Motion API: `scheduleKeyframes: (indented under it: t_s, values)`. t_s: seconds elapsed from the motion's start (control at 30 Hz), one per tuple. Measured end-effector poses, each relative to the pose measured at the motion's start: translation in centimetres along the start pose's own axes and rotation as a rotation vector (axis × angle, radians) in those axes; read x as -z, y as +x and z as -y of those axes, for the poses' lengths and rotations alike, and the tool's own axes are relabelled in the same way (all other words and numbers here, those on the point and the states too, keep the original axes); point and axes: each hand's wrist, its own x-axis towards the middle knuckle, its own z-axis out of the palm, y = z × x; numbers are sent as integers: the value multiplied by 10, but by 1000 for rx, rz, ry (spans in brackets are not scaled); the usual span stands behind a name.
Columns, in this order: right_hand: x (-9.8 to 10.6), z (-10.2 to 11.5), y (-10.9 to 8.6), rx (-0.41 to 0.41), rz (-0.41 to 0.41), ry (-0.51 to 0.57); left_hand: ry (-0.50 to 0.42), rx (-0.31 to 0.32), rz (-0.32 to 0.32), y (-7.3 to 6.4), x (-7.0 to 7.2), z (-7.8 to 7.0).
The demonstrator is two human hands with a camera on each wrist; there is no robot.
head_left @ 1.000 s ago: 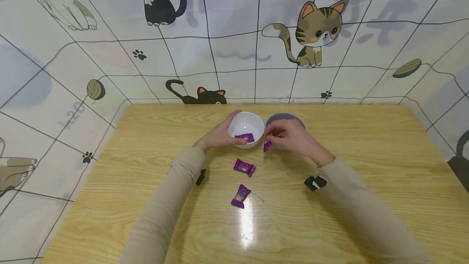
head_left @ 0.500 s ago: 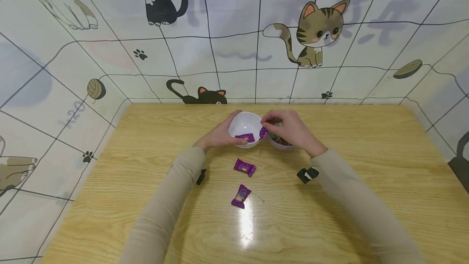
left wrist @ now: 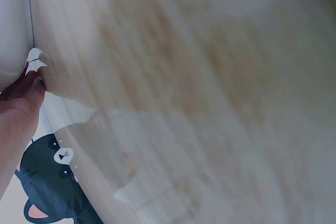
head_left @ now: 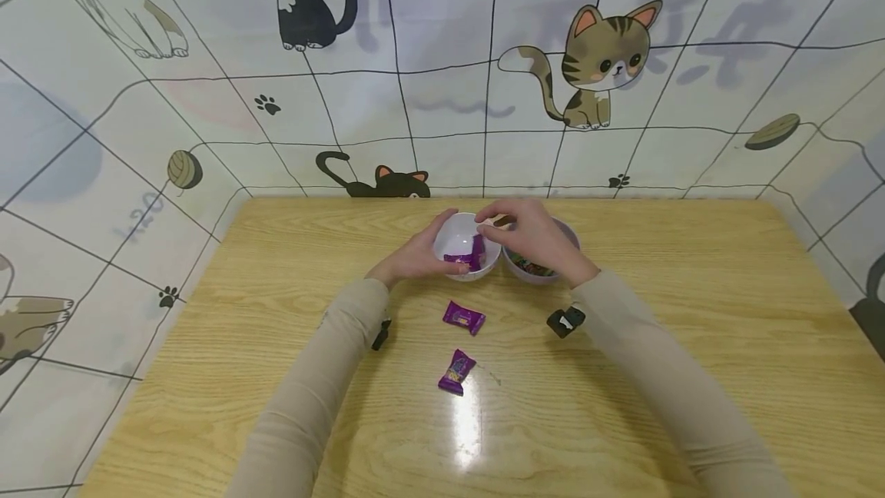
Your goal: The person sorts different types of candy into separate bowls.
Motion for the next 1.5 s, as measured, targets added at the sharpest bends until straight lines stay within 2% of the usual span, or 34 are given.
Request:
scheduleKeyframes:
  t_s: [0.17,0.33,0.43,0.63,0.87,1.1,1.5]
  values:
    - [-1,-4,-8,4,17,11,17,5,1,0,-1,0]
    - [-3,-4,-19,-19,27,-31,9,2,-8,1,-2,2]
    - [-5,-3,-25,-3,31,-39,16,-2,-14,2,-2,2]
    - [-11,-1,-37,83,50,-12,23,-3,-15,1,-1,2]
    - [-19,1,-49,96,96,35,16,-11,-16,1,-1,1]
    - [-29,-2,-56,169,109,52,24,6,-17,0,-1,-1]
    - [-43,-6,-63,160,140,74,7,1,-18,1,-2,1]
